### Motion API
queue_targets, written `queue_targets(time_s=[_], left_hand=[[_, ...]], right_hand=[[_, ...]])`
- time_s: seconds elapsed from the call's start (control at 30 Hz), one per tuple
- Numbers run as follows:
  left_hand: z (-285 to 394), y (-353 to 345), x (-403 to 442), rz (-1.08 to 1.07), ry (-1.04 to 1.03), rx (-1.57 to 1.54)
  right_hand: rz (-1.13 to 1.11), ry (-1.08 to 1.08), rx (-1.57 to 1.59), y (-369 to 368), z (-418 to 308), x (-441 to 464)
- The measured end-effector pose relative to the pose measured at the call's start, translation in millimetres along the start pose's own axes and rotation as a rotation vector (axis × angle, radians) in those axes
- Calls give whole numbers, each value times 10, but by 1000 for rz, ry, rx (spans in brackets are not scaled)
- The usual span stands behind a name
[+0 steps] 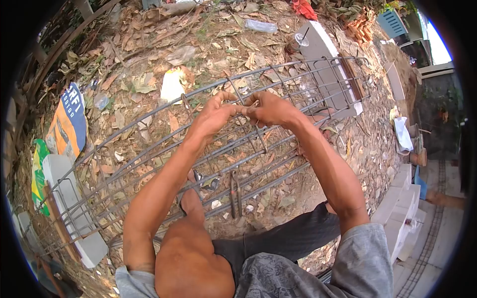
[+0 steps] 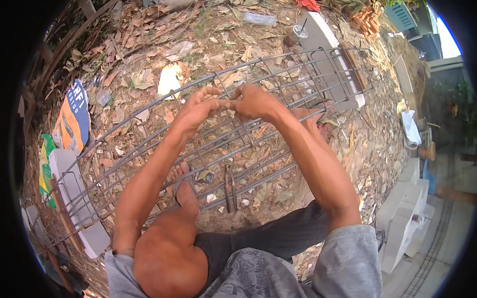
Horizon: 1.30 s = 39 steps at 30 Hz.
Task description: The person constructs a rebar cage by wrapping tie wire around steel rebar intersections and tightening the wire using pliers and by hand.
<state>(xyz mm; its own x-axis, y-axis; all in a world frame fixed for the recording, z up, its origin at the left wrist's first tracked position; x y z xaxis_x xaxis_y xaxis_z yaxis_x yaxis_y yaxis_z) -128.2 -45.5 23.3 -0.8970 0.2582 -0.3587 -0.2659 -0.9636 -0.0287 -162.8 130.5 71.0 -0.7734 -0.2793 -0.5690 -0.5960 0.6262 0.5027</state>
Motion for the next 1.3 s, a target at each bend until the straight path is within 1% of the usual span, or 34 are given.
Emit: queue_targets(time_s=[0.03, 0.13, 0.23, 0.27, 0.33, 0.47, 0.53, 0.63, 0.67, 0.73, 0.93, 1.03, 1.13, 1.23, 1.3], left_hand=[[-49, 8, 1, -12, -17, -7], [-53, -32, -85, 352, -509, 732], [-140, -277, -66, 269, -290, 864], [-142, -327, -77, 356, -410, 915], [-181, -354, -43, 341, -456, 929], [-246, -351, 15, 372, -617, 967], [-237, -356, 12, 357, -607, 940], [-244, -364, 29, 319, -589, 933], [-248, -364, 37, 309, -582, 933], [-250, -348, 30, 308, -631, 924], [-256, -351, 38, 308, -663, 907], [-259, -339, 28, 304, -662, 913], [-278, -361, 45, 279, -627, 906], [-263, -366, 33, 272, -604, 896], [-235, -351, 42, 300, -617, 899]], right_hand=[[-8, 29, -55, -10, 46, 34], [106, 108, -336, 89, 77, 70], [114, 175, -582, 120, -40, 9], [113, 198, -612, 118, -36, -19], [106, 244, -667, 106, 3, -103], [268, 535, -705, 33, 166, -224], [319, 640, -708, 12, 155, -316], [323, 721, -794, 24, 166, -289], [318, 713, -813, 36, 167, -262], [307, 702, -848, 38, 146, -220], [392, 670, -686, -53, 290, -262], [389, 698, -288, -32, 389, -181], [349, 470, -222, 14, 376, -85], [512, 685, -651, -22, 254, -156], [527, 755, -732, -49, 199, -256]])
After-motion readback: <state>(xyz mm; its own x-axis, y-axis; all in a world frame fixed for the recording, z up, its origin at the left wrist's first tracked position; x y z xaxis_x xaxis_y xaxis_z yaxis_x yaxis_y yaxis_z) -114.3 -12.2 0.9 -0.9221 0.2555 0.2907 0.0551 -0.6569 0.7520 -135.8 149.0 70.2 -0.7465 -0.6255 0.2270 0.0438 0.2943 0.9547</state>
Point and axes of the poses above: each hand's wrist, its own x-axis towards the middle knuckle, its own y-axis out of the back of the hand, z = x × y, the point moved 3 cm from there along x, towards the middle knuckle, and after that the axes turned 7 degrees about x, right-handed, at the moved point
